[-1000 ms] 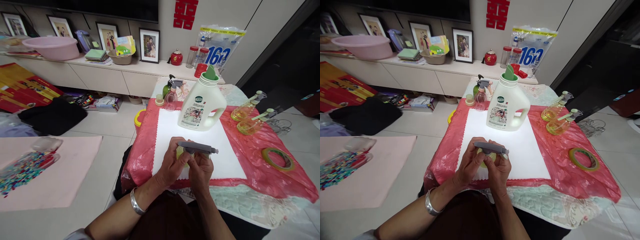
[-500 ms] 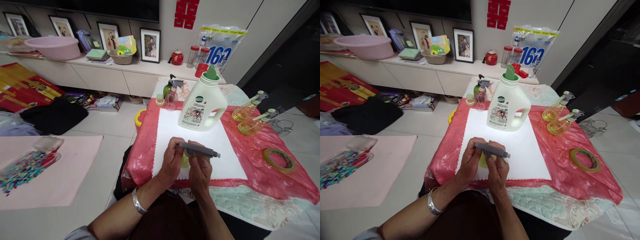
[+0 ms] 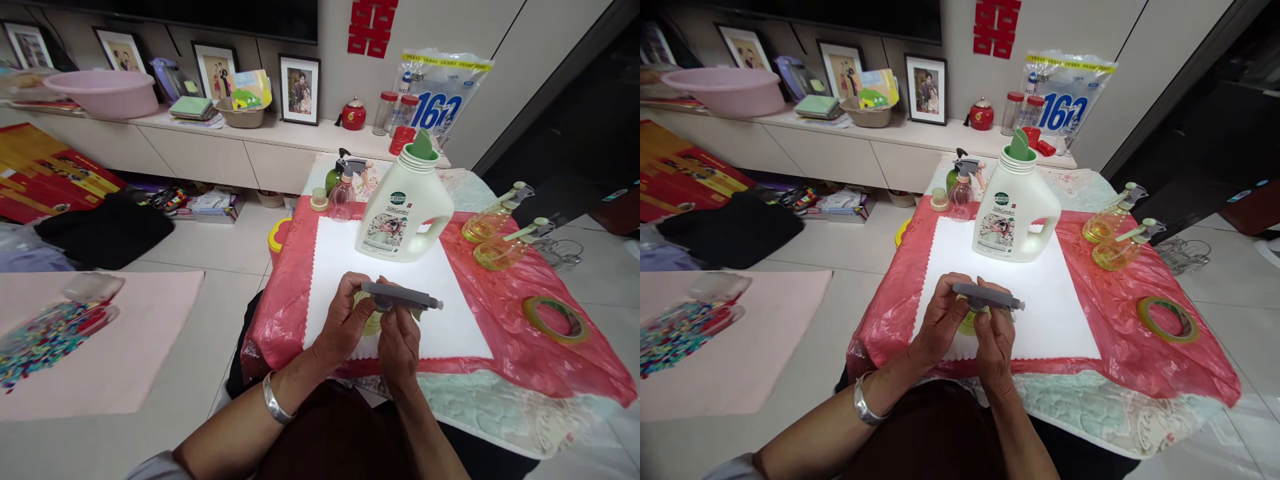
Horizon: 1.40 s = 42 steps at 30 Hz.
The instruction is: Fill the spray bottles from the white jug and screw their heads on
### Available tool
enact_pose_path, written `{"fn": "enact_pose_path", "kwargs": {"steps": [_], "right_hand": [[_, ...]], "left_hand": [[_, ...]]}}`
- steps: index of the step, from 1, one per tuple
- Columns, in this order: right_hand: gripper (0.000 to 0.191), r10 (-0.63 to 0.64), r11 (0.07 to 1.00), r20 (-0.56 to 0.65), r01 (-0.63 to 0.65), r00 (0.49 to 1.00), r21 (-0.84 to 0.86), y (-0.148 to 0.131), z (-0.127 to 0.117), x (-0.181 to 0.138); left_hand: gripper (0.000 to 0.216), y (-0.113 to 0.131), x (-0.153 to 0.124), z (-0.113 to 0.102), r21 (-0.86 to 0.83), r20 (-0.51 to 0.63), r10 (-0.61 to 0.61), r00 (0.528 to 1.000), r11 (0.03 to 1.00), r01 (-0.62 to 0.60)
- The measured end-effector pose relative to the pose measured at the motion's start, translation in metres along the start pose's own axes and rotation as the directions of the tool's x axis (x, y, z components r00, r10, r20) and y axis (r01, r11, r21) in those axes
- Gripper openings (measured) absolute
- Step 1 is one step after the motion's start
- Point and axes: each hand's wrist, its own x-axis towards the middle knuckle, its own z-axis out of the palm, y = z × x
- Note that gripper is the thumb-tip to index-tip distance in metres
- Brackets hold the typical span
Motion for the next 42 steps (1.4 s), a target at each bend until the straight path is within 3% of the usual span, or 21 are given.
{"fn": "enact_pose_path", "kwargs": {"steps": [5, 10, 14, 18, 25, 28, 32, 35, 38, 42], "right_hand": [[0.033, 0.053, 0.985, -0.085, -0.039, 0.995, 0.170, 0.005, 0.009, 0.001], [0.048, 0.084, 0.963, -0.119, -0.050, 0.989, 0.266, -0.001, 0.016, 0.004], [0.045, 0.029, 0.988, -0.018, -0.026, 0.999, 0.155, -0.003, 0.006, 0.003], [0.037, 0.008, 0.997, 0.072, -0.013, 0.997, 0.076, 0.000, -0.005, 0.002], [0.038, 0.050, 0.982, -0.043, -0.041, 0.998, 0.186, 0.008, 0.009, 0.002], [0.046, 0.069, 0.969, -0.081, -0.048, 0.994, 0.244, 0.005, 0.012, 0.002], [0.048, 0.027, 0.988, 0.032, -0.031, 0.999, 0.149, -0.001, 0.004, 0.002], [0.042, 0.004, 0.996, 0.083, -0.011, 0.997, 0.083, -0.001, -0.003, 0.003], [0.037, 0.019, 0.997, 0.044, -0.022, 0.999, 0.070, 0.003, -0.002, 0.002], [0.045, 0.049, 0.997, -0.055, -0.045, 0.997, 0.069, 0.008, 0.010, 0.000]], "left_hand": [[0.026, 0.002, 0.000, 0.005, 0.033, -0.064, 0.027, 0.998, 0.999, -0.025], [0.026, 0.008, 0.000, 0.001, -0.044, 0.020, -0.035, 0.999, 0.998, 0.036], [0.026, 0.005, 0.001, -0.005, -0.108, 0.082, -0.035, 0.996, 0.993, 0.043], [0.027, 0.002, 0.003, -0.003, -0.044, 0.057, -0.012, 0.998, 0.999, 0.014], [0.033, 0.009, 0.003, 0.005, -0.018, -0.087, -0.050, 0.995, 0.999, 0.049], [0.034, 0.010, 0.002, 0.003, -0.050, -0.048, -0.078, 0.996, 0.996, 0.076], [0.038, 0.007, 0.000, -0.001, -0.122, 0.032, -0.082, 0.996, 0.989, 0.086], [0.039, 0.004, 0.000, 0.001, -0.112, 0.004, -0.053, 0.999, 0.992, 0.053], [0.039, 0.005, 0.002, 0.006, -0.064, -0.051, -0.015, 0.999, 0.998, 0.011], [0.038, 0.010, 0.005, 0.010, -0.048, -0.109, -0.051, 0.993, 0.998, 0.046]]}}
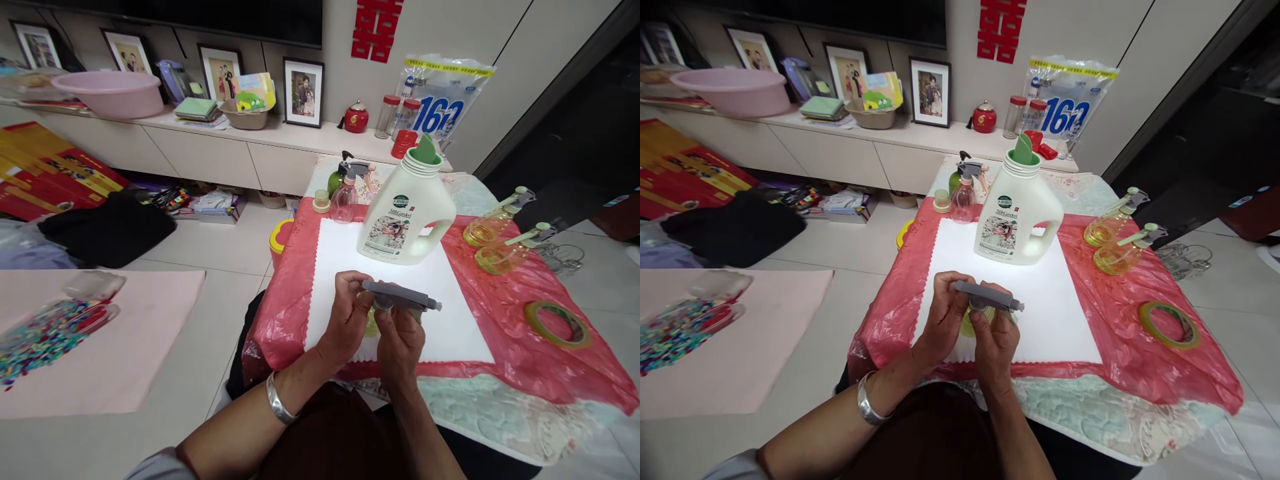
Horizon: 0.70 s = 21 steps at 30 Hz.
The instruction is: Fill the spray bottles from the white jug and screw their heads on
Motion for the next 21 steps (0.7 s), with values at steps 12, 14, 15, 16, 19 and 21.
{"fn": "enact_pose_path", "kwargs": {"steps": [12, 14, 15, 16, 19, 21], "right_hand": [[0.043, 0.028, 0.999, 0.084, -0.025, 0.996, -0.033, -0.007, -0.014, 0.000], [0.042, 0.038, 0.999, 0.046, -0.038, 0.998, -0.007, -0.002, -0.012, -0.001], [0.042, 0.040, 0.999, 0.025, -0.040, 0.999, 0.023, 0.000, -0.010, -0.001], [0.042, 0.045, 0.997, 0.000, -0.045, 0.999, 0.060, 0.002, -0.007, -0.002], [0.043, 0.087, 0.986, -0.057, -0.078, 0.995, 0.145, 0.002, 0.002, -0.003], [0.047, 0.097, 0.987, -0.077, -0.086, 0.992, 0.136, 0.000, 0.003, -0.003]], "left_hand": [[0.038, -0.015, -0.006, -0.008, -0.048, 0.090, 0.020, 0.996, 0.999, -0.015], [0.038, -0.013, -0.005, -0.004, -0.034, 0.053, 0.022, 0.998, 0.999, -0.020], [0.037, -0.012, -0.004, -0.002, -0.046, 0.033, 0.010, 0.999, 0.999, -0.008], [0.037, -0.010, -0.003, 0.000, -0.067, 0.011, -0.009, 1.000, 0.998, 0.010], [0.037, -0.007, -0.003, 0.002, -0.138, -0.030, -0.058, 0.998, 0.989, 0.053], [0.037, -0.006, -0.004, -0.001, -0.154, -0.011, -0.076, 0.997, 0.985, 0.074]]}}
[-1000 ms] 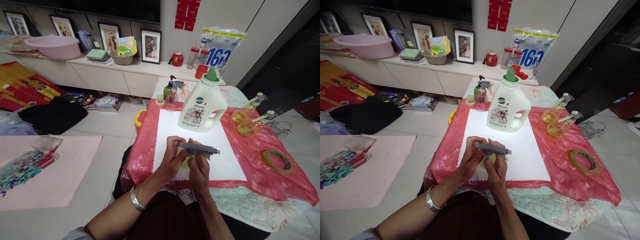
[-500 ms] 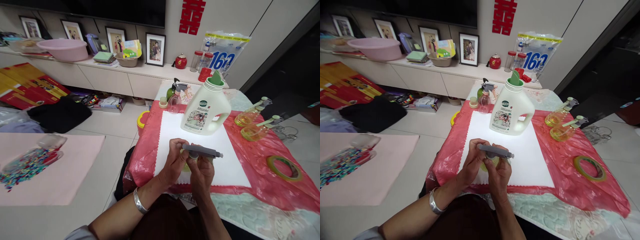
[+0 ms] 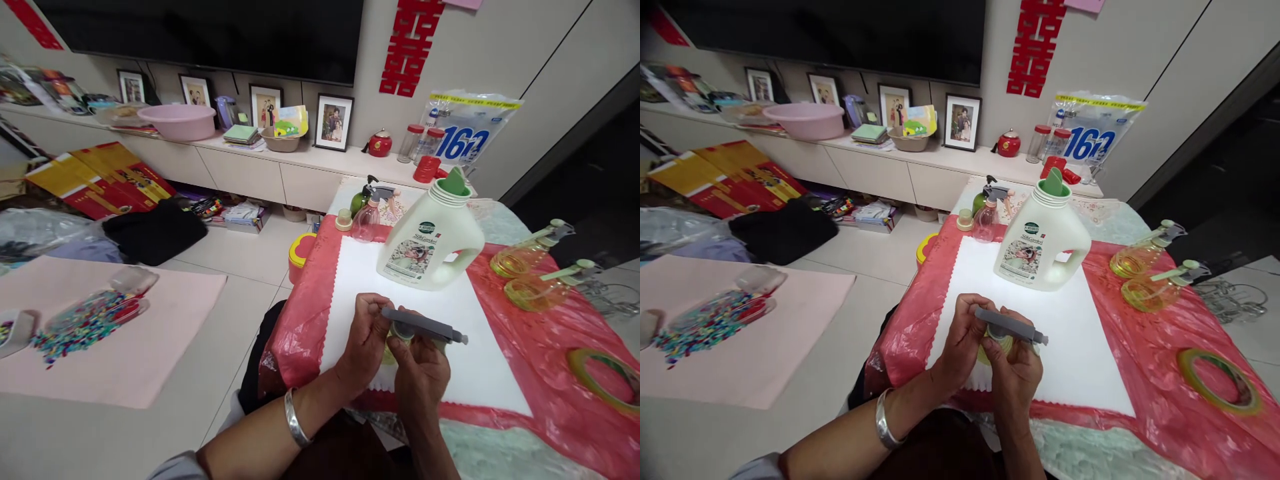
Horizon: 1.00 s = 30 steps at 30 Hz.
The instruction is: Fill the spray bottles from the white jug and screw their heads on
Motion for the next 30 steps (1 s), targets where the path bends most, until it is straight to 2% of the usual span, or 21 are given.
{"fn": "enact_pose_path", "kwargs": {"steps": [2, 4, 7, 13, 20, 23, 27, 30], "right_hand": [[0.049, -0.030, 0.997, 0.044, 0.033, 0.999, -0.066, -0.004, -0.002, 0.002], [0.046, -0.060, 0.987, 0.143, 0.080, 0.988, -0.140, -0.009, -0.006, 0.004], [0.038, -0.064, 0.982, 0.226, 0.102, 0.972, -0.158, -0.012, -0.009, 0.006], [0.039, -0.047, 0.989, 0.031, 0.051, 0.998, -0.136, -0.001, -0.003, 0.005], [0.040, -0.043, 0.983, 0.001, 0.042, 0.999, -0.177, -0.007, 0.004, 0.003], [0.037, -0.051, 0.965, -0.022, 0.044, 0.998, -0.259, -0.010, 0.003, 0.002], [0.043, -0.098, 0.905, 0.111, 0.135, 0.989, -0.404, -0.009, -0.005, 0.001], [0.054, -0.072, 0.882, 0.212, 0.162, 0.975, -0.442, -0.005, -0.012, 0.001]], "left_hand": [[0.039, 0.001, -0.002, -0.004, 0.011, 0.052, -0.001, 0.999, 1.000, 0.001], [0.041, 0.000, -0.002, -0.008, 0.038, 0.098, 0.024, 0.995, 0.999, -0.028], [0.040, -0.003, -0.001, -0.009, 0.058, 0.103, 0.082, 0.991, 0.994, -0.088], [0.040, -0.004, 0.003, -0.002, 0.077, 0.026, 0.061, 0.998, 0.995, -0.063], [0.043, -0.006, 0.004, 0.000, 0.084, -0.021, 0.064, 0.998, 0.995, -0.062], [0.040, -0.009, 0.002, -0.002, 0.089, -0.012, 0.064, 0.998, 0.994, -0.062], [0.039, -0.011, 0.002, -0.011, 0.065, 0.018, 0.022, 1.000, 0.998, -0.023], [0.036, -0.011, 0.001, -0.023, 0.157, 0.032, -0.052, 0.998, 0.986, 0.046]]}}
